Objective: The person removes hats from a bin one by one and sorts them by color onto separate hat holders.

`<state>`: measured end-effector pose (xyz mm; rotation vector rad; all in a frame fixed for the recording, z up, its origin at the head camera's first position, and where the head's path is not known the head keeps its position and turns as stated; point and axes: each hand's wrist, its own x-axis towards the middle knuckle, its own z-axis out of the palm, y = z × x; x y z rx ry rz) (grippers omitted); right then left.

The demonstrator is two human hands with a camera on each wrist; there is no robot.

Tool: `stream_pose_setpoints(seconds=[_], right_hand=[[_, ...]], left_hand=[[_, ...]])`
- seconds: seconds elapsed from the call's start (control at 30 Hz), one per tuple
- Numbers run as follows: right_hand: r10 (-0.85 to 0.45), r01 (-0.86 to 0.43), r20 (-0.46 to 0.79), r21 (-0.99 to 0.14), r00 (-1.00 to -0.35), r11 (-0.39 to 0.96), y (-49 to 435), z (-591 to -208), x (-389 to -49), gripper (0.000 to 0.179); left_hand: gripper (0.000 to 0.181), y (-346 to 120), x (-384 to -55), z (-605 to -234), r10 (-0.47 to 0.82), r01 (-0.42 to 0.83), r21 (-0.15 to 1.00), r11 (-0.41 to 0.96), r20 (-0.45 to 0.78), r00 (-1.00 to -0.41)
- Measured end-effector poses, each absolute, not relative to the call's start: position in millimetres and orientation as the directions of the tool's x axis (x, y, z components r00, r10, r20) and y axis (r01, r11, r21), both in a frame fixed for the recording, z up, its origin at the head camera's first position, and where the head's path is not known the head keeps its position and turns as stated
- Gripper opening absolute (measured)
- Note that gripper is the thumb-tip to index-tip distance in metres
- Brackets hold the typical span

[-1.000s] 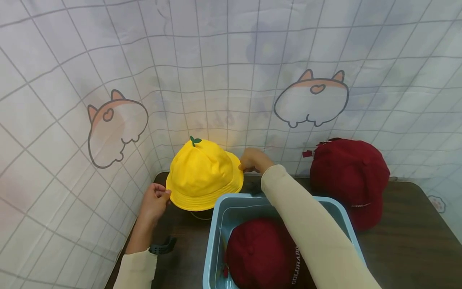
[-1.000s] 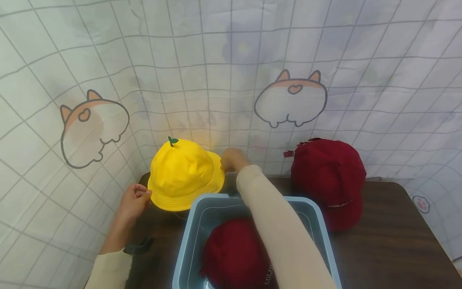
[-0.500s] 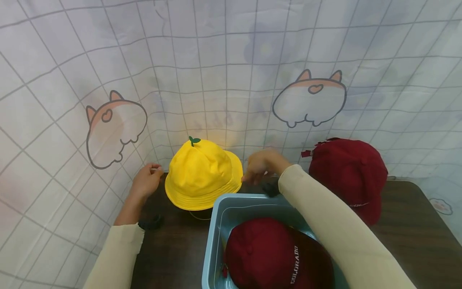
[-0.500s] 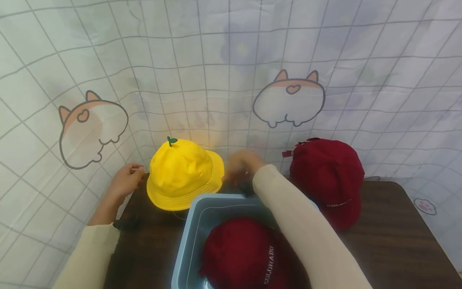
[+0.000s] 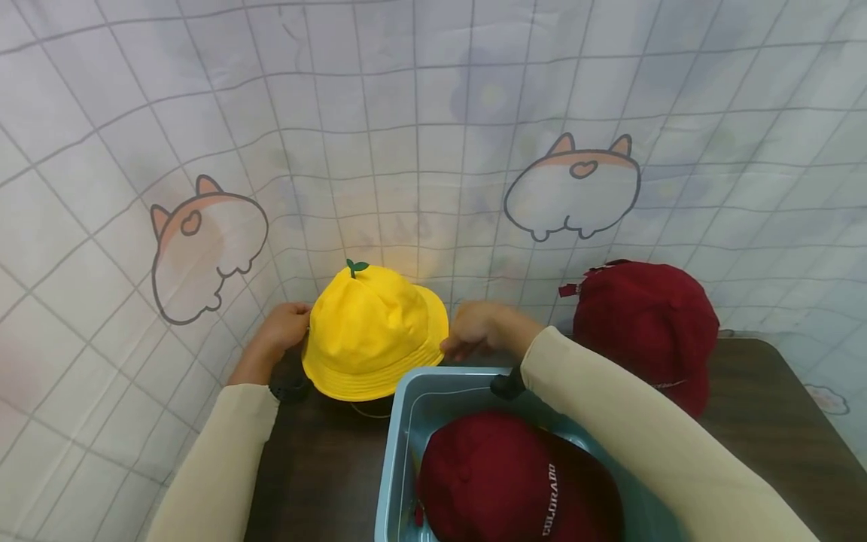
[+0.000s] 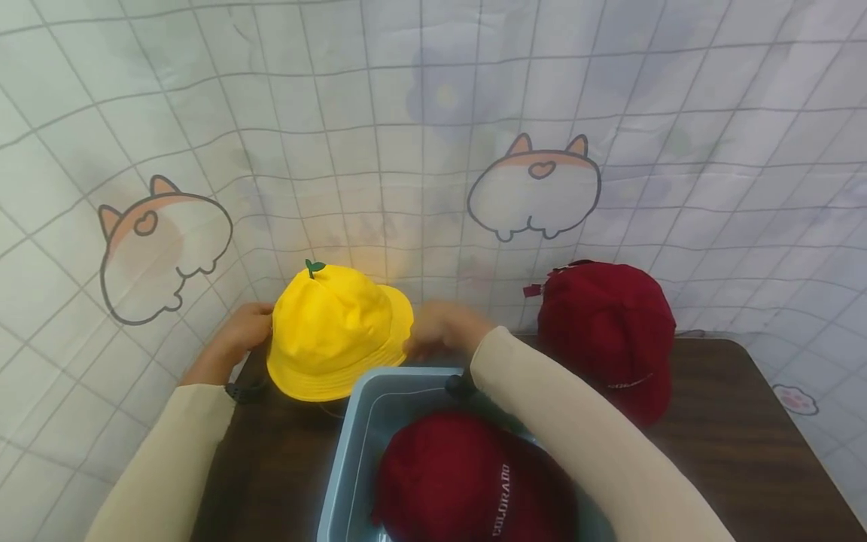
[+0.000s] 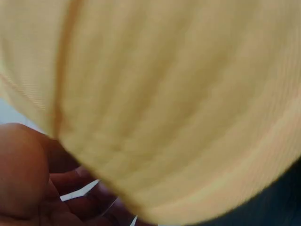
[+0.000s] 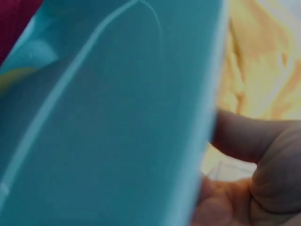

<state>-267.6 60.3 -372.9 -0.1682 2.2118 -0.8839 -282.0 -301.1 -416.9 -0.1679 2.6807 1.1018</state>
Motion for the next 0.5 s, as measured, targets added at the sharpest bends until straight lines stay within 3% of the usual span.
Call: stream_pose_setpoints(seconds=[0.17, 0.5], right_hand=[[-0.293, 0.169, -0.567, -0.624, -0.770, 0.763, 51.1, -376.6, -259.3, 0.019], [-0.252, 0.056, -0.437, -0.580, -0.863, 0.813, 39.1, -394.1, -253.8, 0.029]], left_hand=[[0.030, -301.6, -285.6, -426.6, -0.053, -0.224, 0.686, 0.693, -0.261, -0.964], [0.029, -300.2, -287.8, -440.6, -0.110, -0.264, 0.730, 0.631, -0.252, -0.961]])
